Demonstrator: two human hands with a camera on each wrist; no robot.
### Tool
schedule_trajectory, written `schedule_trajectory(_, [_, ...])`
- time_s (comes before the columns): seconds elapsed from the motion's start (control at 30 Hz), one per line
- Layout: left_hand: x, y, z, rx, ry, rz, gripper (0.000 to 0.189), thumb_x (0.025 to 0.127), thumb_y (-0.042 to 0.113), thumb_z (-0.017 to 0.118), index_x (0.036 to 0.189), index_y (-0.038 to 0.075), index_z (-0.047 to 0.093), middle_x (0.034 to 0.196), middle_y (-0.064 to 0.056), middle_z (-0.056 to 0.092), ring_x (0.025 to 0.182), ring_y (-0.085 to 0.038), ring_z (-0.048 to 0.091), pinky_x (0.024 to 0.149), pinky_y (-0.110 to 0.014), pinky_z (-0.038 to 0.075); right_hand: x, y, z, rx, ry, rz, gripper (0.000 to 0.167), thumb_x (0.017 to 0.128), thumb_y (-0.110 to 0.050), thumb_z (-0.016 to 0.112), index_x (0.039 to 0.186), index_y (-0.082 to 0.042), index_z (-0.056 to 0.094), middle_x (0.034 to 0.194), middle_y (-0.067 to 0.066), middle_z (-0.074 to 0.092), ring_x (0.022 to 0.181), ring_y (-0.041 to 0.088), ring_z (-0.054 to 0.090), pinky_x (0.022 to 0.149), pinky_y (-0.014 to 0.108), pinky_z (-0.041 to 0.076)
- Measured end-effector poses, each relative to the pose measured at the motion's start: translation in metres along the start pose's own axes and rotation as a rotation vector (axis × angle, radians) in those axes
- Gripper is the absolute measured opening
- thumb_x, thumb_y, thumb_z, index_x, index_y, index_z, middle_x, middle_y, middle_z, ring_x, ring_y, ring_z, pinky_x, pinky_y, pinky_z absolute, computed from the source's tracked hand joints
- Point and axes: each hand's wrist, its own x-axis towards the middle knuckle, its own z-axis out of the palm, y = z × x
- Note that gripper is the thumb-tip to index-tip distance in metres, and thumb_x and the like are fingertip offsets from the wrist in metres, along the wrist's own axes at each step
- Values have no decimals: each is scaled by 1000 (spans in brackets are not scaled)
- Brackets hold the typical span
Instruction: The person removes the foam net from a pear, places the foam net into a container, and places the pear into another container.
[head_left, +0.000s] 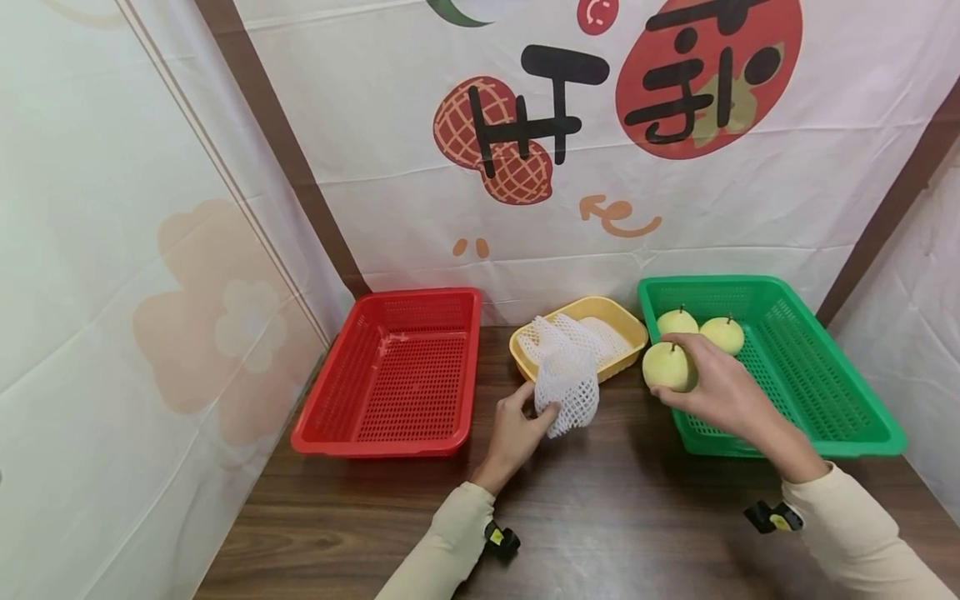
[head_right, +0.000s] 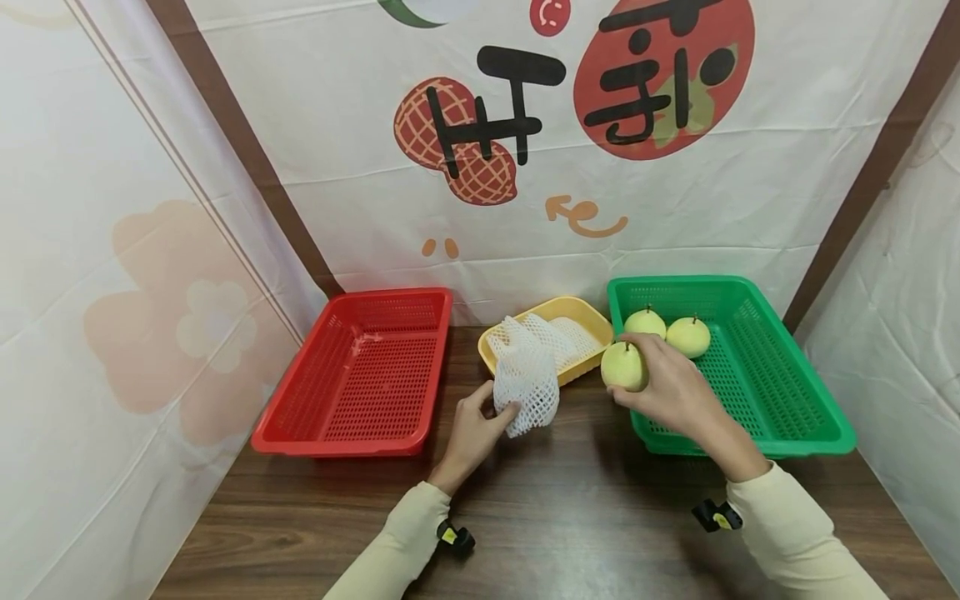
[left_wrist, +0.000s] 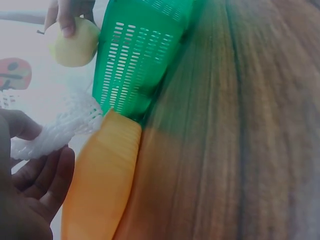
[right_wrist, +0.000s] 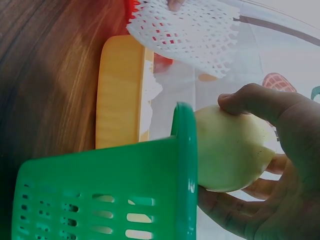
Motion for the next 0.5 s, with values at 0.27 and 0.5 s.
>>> schedule_trajectory(0.27, [8,4,3,-13,18,-16,37,91,8,81,127,6,75,117,-12,80,95,-11,68,77,-21,58,2,5,-2,-6,-8,16,76,86,-31,88,147,-2,53,138,29,62,111,42,65,79,59,57])
schedule_trajectory(0.5, [13,6,5,-20,32,1,38,91,10,81,128,8,75,117,-10,80,99,-11,69,80,-24,58,4,9,-5,-16,-4,15,78,86,-32,88,147,-1,52,134,29,63,104,39,64,72,50,57])
